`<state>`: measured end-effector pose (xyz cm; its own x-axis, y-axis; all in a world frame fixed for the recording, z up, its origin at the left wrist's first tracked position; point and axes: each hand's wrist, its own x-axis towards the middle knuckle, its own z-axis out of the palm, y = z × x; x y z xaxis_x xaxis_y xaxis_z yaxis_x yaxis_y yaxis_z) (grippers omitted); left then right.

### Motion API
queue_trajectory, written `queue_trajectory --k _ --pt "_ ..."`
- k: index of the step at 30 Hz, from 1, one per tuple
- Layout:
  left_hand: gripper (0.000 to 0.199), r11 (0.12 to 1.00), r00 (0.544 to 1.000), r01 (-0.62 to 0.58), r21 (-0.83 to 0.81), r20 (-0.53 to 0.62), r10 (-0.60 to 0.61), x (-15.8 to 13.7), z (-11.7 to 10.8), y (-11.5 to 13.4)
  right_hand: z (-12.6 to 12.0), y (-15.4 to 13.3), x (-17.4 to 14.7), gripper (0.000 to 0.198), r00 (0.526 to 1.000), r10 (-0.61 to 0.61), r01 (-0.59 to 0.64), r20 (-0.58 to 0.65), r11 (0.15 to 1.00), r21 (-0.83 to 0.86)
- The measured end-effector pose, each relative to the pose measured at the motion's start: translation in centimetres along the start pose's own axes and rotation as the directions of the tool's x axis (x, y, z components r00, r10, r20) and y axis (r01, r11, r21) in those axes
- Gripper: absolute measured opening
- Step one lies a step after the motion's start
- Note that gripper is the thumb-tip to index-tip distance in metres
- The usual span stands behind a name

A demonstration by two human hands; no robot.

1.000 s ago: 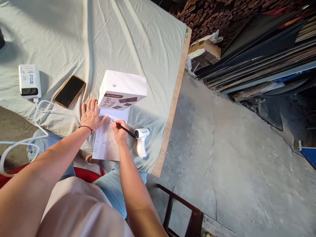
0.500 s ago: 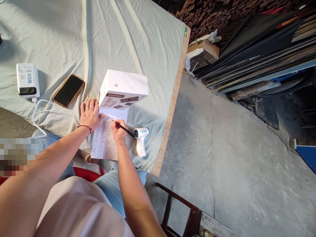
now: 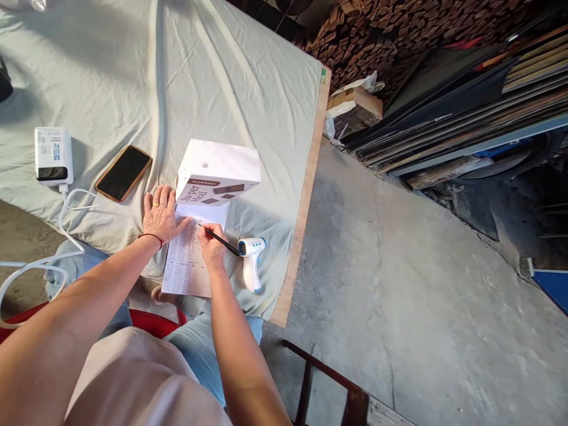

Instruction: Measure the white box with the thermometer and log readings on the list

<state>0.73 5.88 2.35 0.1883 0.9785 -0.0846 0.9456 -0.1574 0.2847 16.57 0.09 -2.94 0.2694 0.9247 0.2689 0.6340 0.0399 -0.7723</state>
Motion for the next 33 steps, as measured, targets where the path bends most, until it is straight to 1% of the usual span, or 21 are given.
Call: queue_trajectory --k 7,15,21,28,33 --pt "0.084 1.0 1.0 -0.011 -0.011 -0.018 0.011 0.03 0.1 -0.09 -0.05 -0.12 0.04 0.02 1.0 0.012 -0.012 0.0 1.0 0.015" --pt "0.083 1.0 1.0 0.001 -0.014 -0.008 -0.001 -0.01 -0.23 0.19 -0.26 -0.26 0.04 0.02 0.999 0.026 -0.026 0.018 1.0 -0.001" --pt "0.083 1.0 1.0 0.001 -0.01 0.008 -0.001 0.0 -0.29 0.24 -0.21 -0.25 0.06 0.022 1.0 0.009 -0.008 -0.012 0.999 0.041" --pt "0.082 1.0 1.0 -0.002 -0.005 0.004 0.002 -0.01 -0.28 0.25 -0.29 -0.23 0.15 0.023 1.0 0.01 -0.01 0.02 1.0 -0.005" --pt "0.084 1.0 1.0 -0.002 -0.006 -0.005 0.002 0.05 -0.14 0.16 -0.16 -0.15 0.05 0.023 1.0 0.013 -0.013 -0.011 1.0 0.007"
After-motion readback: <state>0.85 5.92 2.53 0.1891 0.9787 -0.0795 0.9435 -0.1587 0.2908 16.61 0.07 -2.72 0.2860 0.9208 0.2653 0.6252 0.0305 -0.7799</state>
